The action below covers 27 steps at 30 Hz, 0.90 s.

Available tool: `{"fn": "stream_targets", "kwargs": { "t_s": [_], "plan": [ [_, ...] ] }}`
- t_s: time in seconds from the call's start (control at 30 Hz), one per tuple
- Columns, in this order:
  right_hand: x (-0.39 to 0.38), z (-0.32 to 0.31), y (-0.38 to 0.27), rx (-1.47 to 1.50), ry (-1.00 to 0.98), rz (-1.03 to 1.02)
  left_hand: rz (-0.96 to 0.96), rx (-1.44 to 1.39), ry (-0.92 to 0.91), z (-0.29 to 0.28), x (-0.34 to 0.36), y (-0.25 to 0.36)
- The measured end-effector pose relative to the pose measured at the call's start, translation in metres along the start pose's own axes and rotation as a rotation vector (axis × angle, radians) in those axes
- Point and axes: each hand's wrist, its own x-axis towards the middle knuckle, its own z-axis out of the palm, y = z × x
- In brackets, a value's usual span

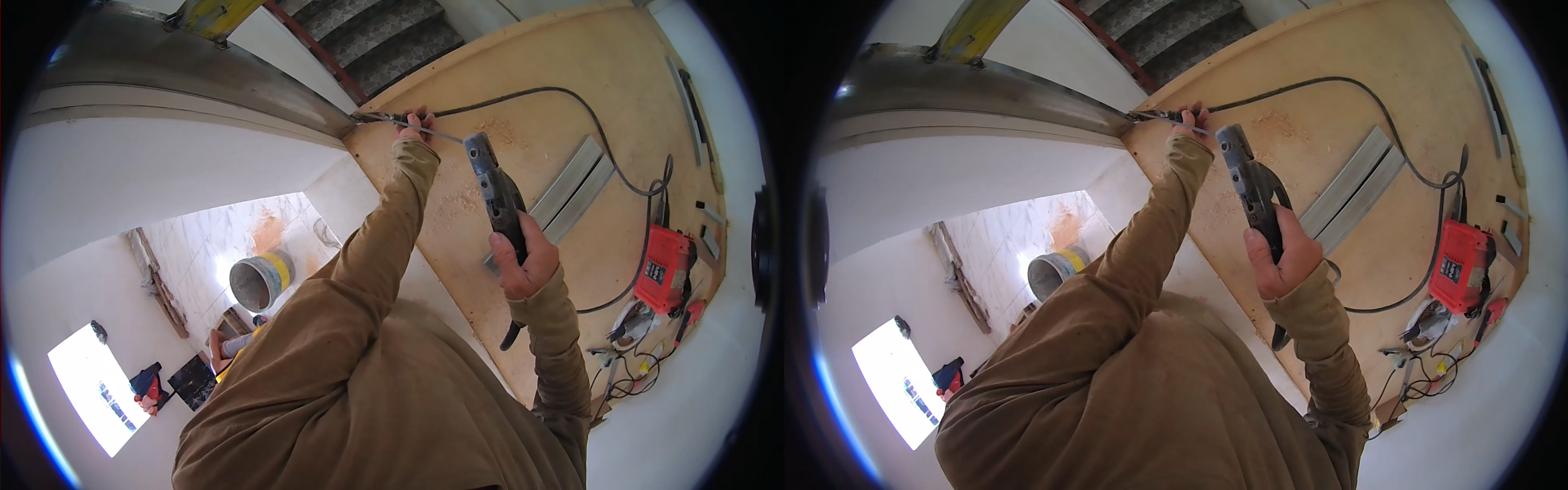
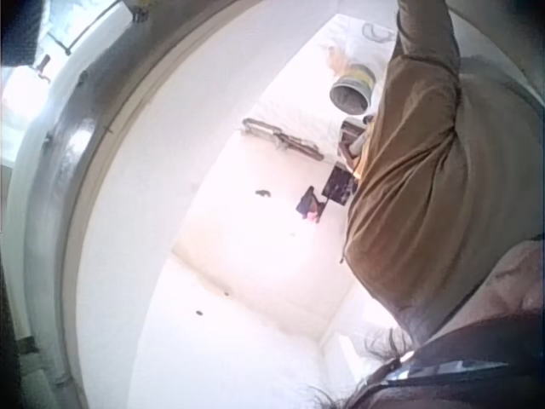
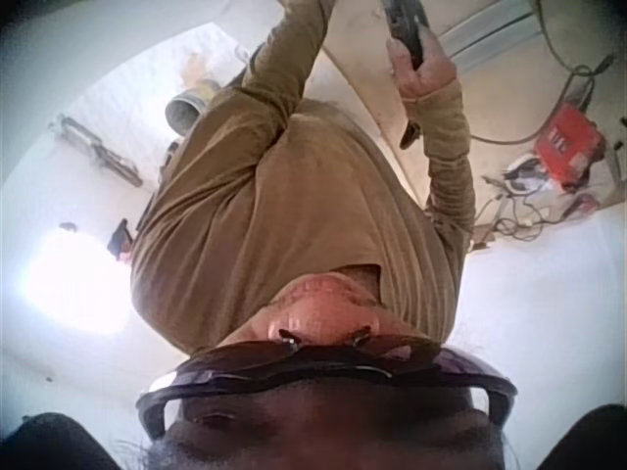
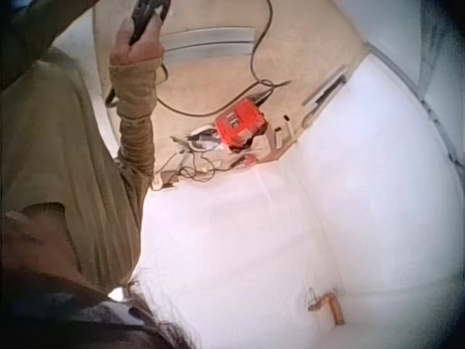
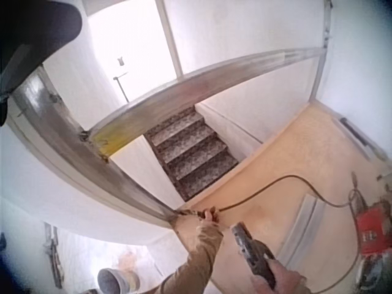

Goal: The person prepares and uses a welding tool to weld a metal frame corner on a workbench.

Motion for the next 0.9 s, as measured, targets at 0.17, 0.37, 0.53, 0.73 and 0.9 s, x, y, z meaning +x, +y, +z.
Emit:
{"fn": "stream_targets", "kwargs": {
  "t_s": [0.17, 0.37, 0.53, 0.73, 0.9],
  "plan": [
    [0.002, 0.007, 0.0, -0.037, 0.026, -0.072, 0.019, -0.11, -0.002, 0.003, 0.001, -0.006],
    [0.004, 0.006, -0.007, -0.02, 0.008, -0.015, 0.019, -0.238, 0.055, 0.016, -0.005, -0.004],
    [0.005, 0.006, -0.003, -0.05, 0.002, -0.056, 0.015, -0.248, 0.021, 0.015, -0.008, -0.004],
    [0.009, 0.011, -0.004, -0.059, 0.015, -0.058, 0.03, -0.268, -0.012, 0.013, -0.008, -0.005],
    [0.008, 0.011, 0.001, -0.067, 0.049, -0.079, 0.041, -0.258, -0.031, 0.011, -0.006, -0.007]
  ]
}}
